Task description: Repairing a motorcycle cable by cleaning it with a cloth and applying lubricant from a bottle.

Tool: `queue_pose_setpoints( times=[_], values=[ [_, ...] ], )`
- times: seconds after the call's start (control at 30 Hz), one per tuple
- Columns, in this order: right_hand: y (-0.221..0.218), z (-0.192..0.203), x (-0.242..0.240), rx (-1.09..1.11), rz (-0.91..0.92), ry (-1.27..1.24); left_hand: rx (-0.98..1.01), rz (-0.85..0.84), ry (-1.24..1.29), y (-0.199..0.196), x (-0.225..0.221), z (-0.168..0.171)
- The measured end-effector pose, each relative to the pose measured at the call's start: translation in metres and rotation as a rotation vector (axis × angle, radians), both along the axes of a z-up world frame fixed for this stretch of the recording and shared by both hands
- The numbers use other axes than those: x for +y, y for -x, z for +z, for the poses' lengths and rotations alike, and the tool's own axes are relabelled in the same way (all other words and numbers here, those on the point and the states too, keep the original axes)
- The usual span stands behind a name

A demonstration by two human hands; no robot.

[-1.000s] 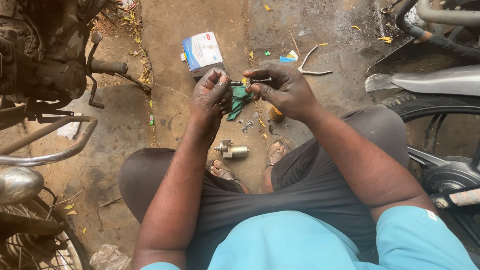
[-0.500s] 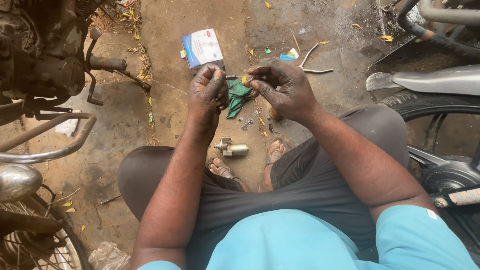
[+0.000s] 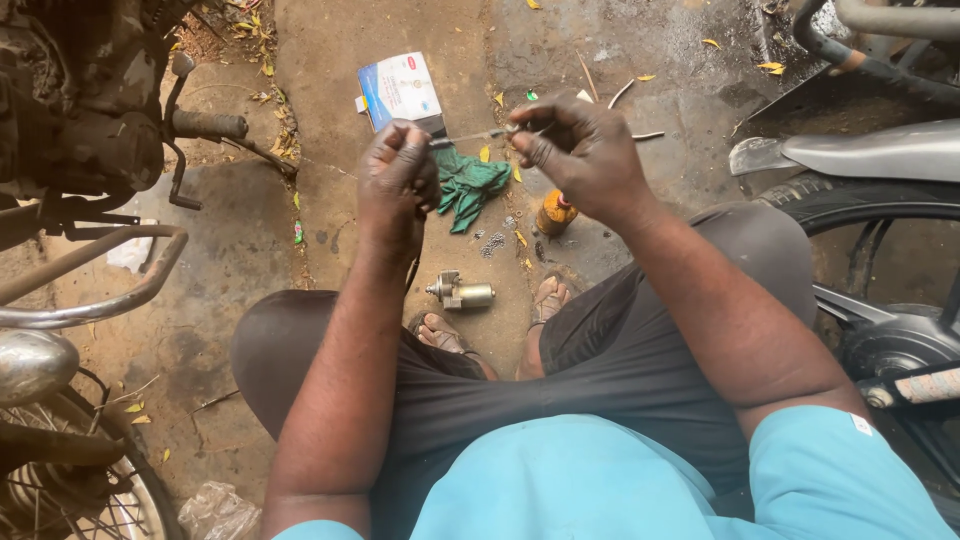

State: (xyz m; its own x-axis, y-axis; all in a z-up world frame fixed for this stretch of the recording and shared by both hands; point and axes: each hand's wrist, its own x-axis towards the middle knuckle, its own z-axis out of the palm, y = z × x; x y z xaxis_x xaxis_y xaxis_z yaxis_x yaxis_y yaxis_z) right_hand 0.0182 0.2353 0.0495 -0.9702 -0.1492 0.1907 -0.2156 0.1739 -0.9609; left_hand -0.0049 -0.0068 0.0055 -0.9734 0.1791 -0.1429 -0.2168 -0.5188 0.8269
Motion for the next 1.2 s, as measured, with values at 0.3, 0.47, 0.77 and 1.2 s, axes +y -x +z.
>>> queue_pose_setpoints(
  times=[0.3, 0.47, 0.77, 1.2],
  values=[
    [0.004, 0.001, 0.004, -0.279, 0.039, 0.136, -0.008, -0.098, -0.014, -0.006, 0.004, -0.002],
    [0.005, -0.008, 0.001, -0.469, 0.084, 0.315, 0.046, -0.092, 0.022, -0.007, 0.005, -0.004],
    [-0.013, -0.012, -0.020, -0.157, 0.108, -0.034, 0.183, -0.150, 0.207, -0.010, 0.012, -0.010],
    [-0.015, 0.005, -0.023, 0.040, 0.015, -0.248, 0.160, -0.155, 0.190, -0.013, 0.012, -0.007]
  ],
)
